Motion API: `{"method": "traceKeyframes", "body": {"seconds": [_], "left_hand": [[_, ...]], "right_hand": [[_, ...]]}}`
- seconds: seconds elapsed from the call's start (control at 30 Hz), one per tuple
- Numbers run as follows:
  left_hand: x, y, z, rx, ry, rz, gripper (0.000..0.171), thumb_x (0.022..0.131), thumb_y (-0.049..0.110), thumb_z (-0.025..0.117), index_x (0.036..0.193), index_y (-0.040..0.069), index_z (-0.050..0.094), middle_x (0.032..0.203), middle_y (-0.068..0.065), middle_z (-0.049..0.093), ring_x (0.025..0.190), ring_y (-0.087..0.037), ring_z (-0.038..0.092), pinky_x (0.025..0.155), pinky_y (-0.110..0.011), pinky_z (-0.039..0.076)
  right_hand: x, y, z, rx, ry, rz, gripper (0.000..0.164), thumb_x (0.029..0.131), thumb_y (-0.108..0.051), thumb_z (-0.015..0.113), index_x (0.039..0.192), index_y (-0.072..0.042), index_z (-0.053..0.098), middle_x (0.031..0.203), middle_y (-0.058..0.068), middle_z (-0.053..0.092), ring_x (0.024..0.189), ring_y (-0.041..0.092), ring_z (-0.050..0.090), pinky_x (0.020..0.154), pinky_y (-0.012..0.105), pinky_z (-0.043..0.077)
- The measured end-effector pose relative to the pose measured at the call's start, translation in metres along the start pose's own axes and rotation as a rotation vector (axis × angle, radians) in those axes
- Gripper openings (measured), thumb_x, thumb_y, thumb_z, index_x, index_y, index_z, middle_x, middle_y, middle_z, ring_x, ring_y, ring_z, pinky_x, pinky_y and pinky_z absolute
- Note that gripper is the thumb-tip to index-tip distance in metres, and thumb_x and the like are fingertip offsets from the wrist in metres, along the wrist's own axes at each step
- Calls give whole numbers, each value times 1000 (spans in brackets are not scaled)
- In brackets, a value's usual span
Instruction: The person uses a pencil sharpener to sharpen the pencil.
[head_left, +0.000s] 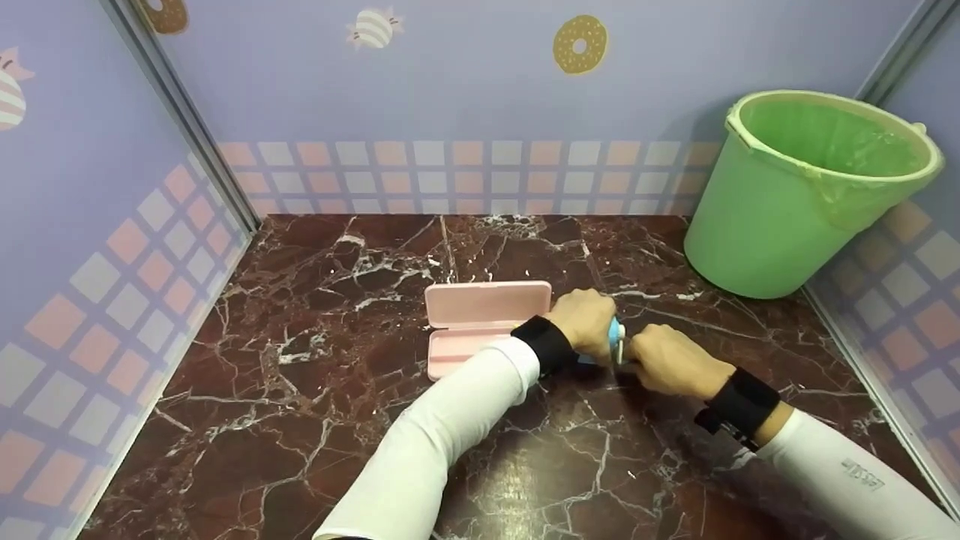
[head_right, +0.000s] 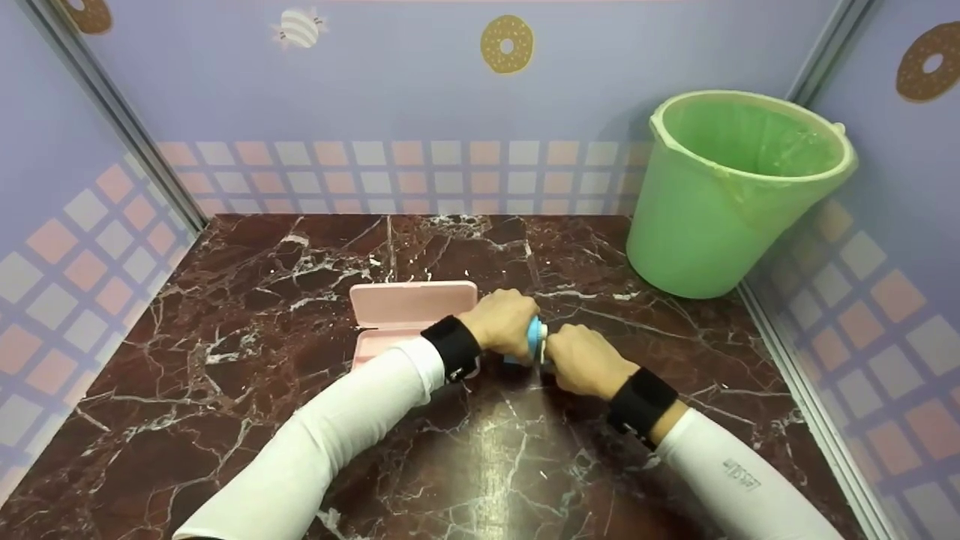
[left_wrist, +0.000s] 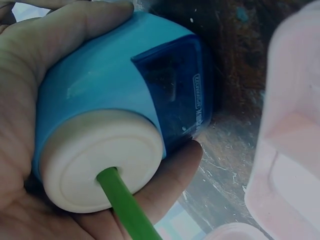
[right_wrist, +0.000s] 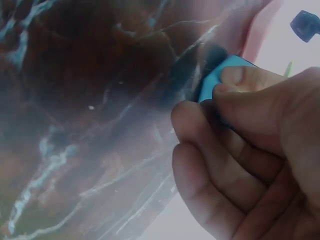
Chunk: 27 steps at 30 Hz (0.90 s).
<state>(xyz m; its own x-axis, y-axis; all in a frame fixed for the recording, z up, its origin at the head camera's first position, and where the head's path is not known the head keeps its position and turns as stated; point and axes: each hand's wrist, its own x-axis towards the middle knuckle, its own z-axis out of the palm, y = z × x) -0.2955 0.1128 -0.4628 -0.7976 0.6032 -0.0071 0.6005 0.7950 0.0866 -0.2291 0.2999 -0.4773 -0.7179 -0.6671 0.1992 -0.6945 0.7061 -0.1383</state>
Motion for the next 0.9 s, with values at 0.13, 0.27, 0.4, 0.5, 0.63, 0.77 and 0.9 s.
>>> {"method": "traceKeyframes", "body": {"seconds": [0.13,0.27,0.4,0.5,0.63,0.77,0.9], "left_hand": [[0,0,-1,-12,-3,-3,40,74,44,96,98,19,75,99,-1,79,89,-24,77,79,-42,68],[-1,1,-1,-10,-9,-3,40,71,41,97,98,20,76,101,-1,80,90,-25,78,78,-43,68],[0,2,-2,-1,-18,-11,44,69,41,100,101,21,78,104,-1,80,92,-25,78,80,-44,68],[1,1,-2,-2,-24,-8,45,68,41,100,102,21,79,105,-1,80,93,-25,79,80,-45,69],[0,-1,-1,0,-20,-11,44,69,40,99,103,20,80,106,-2,81,95,-27,80,80,-46,69],[0,-1,0,2,-21,-14,45,69,40,99,104,20,80,105,-2,81,94,-27,80,80,-45,69],[2,-1,-1,5,-28,-2,46,68,42,100,104,20,80,105,-1,80,94,-26,80,80,-45,69]], "right_hand": [[0,-1,-7,-4,-7,-3,33,76,3,85,64,-19,63,60,-13,44,56,6,40,50,30,38],[-2,-5,-18,-10,0,-2,30,76,5,80,64,-18,66,60,-14,48,55,5,42,51,29,42],[1,-8,-34,-70,30,22,28,76,7,76,66,-18,69,60,-9,58,54,11,53,52,38,53],[6,-7,-42,-103,48,44,30,75,7,77,64,-19,66,60,-8,58,54,14,54,53,44,54],[11,-5,-45,-92,68,73,32,71,5,81,62,-22,65,59,-10,58,55,12,49,54,41,49],[12,-4,-48,-83,93,104,31,71,-1,89,61,-23,68,57,-11,60,53,9,49,53,38,46],[12,-2,-50,-94,111,108,34,71,-7,98,60,-23,71,57,-12,63,52,8,51,53,39,47]]}}
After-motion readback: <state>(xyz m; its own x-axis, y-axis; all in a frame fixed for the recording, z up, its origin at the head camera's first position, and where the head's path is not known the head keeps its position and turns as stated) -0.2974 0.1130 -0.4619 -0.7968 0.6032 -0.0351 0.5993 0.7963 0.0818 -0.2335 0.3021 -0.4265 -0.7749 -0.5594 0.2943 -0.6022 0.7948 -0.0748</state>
